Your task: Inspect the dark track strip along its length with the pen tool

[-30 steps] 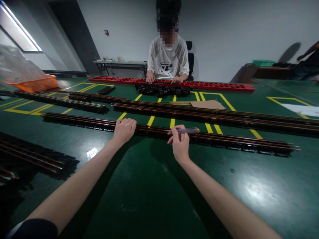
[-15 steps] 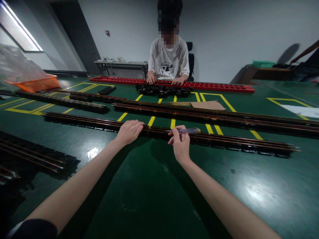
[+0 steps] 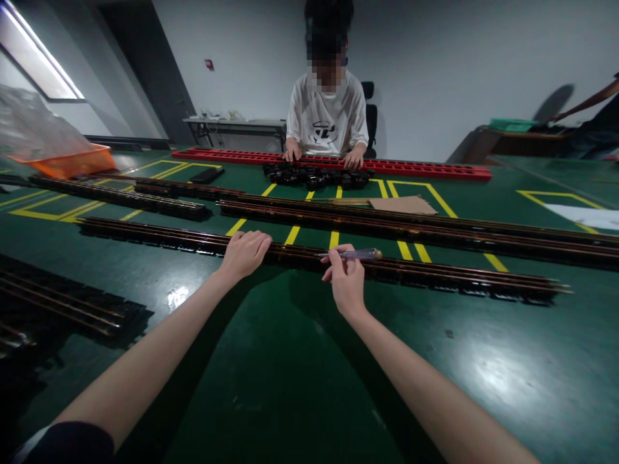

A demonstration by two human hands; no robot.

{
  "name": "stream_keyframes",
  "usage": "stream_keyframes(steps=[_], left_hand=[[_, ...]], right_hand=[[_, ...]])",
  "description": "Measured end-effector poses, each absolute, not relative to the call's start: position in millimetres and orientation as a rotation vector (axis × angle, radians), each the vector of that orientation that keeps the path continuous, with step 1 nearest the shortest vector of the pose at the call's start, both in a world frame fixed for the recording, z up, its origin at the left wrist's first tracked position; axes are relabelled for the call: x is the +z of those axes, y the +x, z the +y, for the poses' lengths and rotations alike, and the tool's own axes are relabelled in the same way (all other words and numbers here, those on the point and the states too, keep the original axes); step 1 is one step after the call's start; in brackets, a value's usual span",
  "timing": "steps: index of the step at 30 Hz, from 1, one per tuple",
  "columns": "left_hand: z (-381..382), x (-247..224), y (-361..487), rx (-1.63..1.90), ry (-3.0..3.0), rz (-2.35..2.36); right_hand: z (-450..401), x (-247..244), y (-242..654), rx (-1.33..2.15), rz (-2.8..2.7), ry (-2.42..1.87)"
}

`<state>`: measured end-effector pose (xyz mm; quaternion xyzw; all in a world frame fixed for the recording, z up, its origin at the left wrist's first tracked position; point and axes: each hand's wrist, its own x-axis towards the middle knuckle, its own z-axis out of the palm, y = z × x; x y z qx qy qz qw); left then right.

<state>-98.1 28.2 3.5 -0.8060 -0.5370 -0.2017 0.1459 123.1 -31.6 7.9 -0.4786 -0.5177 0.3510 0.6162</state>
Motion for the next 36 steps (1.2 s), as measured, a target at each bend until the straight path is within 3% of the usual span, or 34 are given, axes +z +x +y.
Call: stream_keyframes(steps=[36], left_hand=[[31.5, 3.7, -106.6, -0.618, -2.323, -1.617]], right_hand=[[-31.3, 8.2, 124.0, 0.827, -1.165, -1.116]])
